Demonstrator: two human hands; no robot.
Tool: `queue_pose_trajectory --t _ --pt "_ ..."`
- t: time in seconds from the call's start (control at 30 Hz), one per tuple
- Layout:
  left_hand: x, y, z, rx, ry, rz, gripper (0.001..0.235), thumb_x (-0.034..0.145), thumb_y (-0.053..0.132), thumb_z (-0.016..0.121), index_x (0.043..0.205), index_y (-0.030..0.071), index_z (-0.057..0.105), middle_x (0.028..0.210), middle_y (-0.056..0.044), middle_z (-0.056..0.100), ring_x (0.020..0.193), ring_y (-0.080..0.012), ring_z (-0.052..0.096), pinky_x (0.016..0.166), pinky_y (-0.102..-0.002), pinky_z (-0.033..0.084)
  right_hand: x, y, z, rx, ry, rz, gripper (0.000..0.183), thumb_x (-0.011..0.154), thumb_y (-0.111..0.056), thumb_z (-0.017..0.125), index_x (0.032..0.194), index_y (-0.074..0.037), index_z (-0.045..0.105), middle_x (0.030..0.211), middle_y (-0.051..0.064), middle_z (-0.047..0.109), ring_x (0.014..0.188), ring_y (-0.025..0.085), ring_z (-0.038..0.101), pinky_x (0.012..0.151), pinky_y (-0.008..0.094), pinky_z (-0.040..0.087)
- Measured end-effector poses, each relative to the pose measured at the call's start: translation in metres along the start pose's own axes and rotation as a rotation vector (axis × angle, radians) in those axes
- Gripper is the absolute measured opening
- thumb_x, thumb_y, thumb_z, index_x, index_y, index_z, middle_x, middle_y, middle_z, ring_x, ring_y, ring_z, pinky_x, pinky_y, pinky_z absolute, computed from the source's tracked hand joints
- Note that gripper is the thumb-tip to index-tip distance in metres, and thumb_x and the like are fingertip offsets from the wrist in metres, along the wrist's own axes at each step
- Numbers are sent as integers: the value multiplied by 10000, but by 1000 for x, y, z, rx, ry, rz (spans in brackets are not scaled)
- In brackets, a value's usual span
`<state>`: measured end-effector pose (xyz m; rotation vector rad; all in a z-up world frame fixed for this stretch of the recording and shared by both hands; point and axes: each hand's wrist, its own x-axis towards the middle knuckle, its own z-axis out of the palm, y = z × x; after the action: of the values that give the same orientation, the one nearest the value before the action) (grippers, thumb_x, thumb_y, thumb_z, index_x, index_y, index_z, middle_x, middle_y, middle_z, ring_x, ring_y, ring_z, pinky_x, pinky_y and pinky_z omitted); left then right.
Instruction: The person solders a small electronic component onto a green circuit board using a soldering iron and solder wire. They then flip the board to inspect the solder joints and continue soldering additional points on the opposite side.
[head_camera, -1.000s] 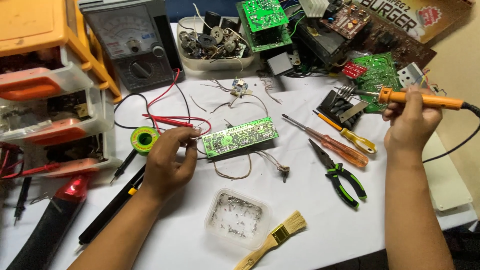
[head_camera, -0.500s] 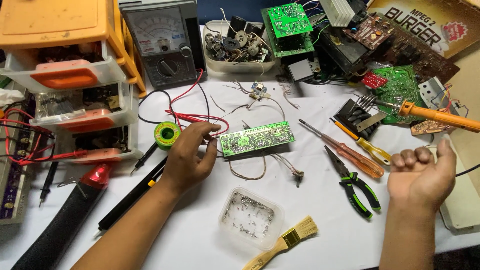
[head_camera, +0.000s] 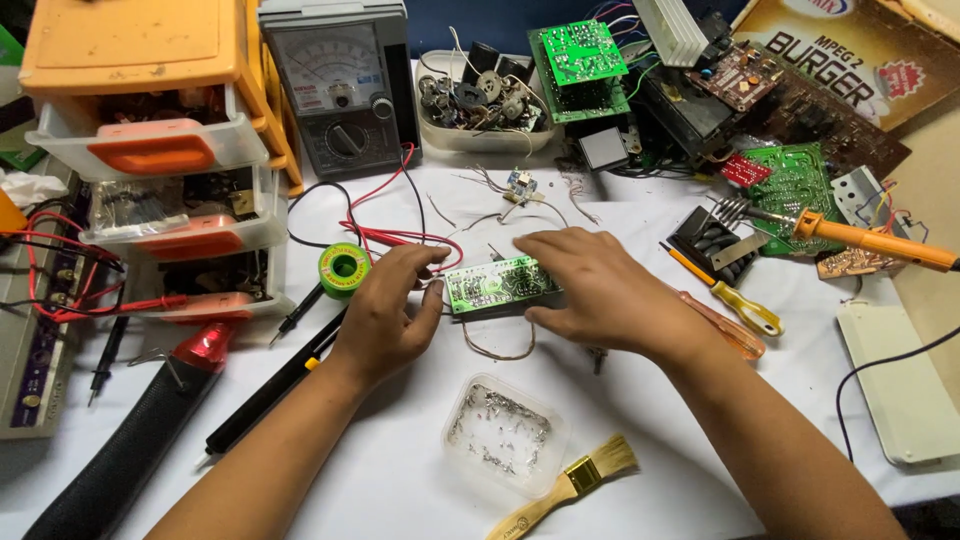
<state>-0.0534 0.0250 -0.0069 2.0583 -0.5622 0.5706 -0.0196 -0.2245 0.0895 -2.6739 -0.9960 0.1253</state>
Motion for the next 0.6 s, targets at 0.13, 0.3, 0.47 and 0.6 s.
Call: queue_pose_trajectory --t 0.13,0.3,0.47,0.6 --pt "-1 -2 0 8 -11 -10 329 948 32 609 1275 64 613 1125 -119 658 959 -279 701 806 -377 623 29 -10 -1 -133 -323 73 707 769 -282 807 1388 -13 598 1370 195 649 1304 352 572 1097 479 356" --pt "0 -4 -3 -13 -30 -23 341 952 41 615 1292 56 598 1143 -142 646 988 -294 699 828 -377 623 37 3 3 -134 -315 100 609 761 -375 776 1284 -75 689 1235 138 722 1172 315 656 1051 463 378" --pt "-1 -4 -2 -40 -23 -49 351 962 49 605 1313 47 579 1164 -158 632 1000 -310 689 839 -394 621 20 28 -4 -1 -156 95 568 772 -361 763 1264 -84 699 1179 157 735 1117 359 685 1022 503 432" --pt "0 -3 -3 -33 -31 -40 372 959 50 608 1329 32 568 1182 -177 628 1027 -330 685 850 -415 622 1 37 -10 205 9 183 571 800 -359 774 1301 -97 690 1167 152 732 1065 352 703 982 494 491"
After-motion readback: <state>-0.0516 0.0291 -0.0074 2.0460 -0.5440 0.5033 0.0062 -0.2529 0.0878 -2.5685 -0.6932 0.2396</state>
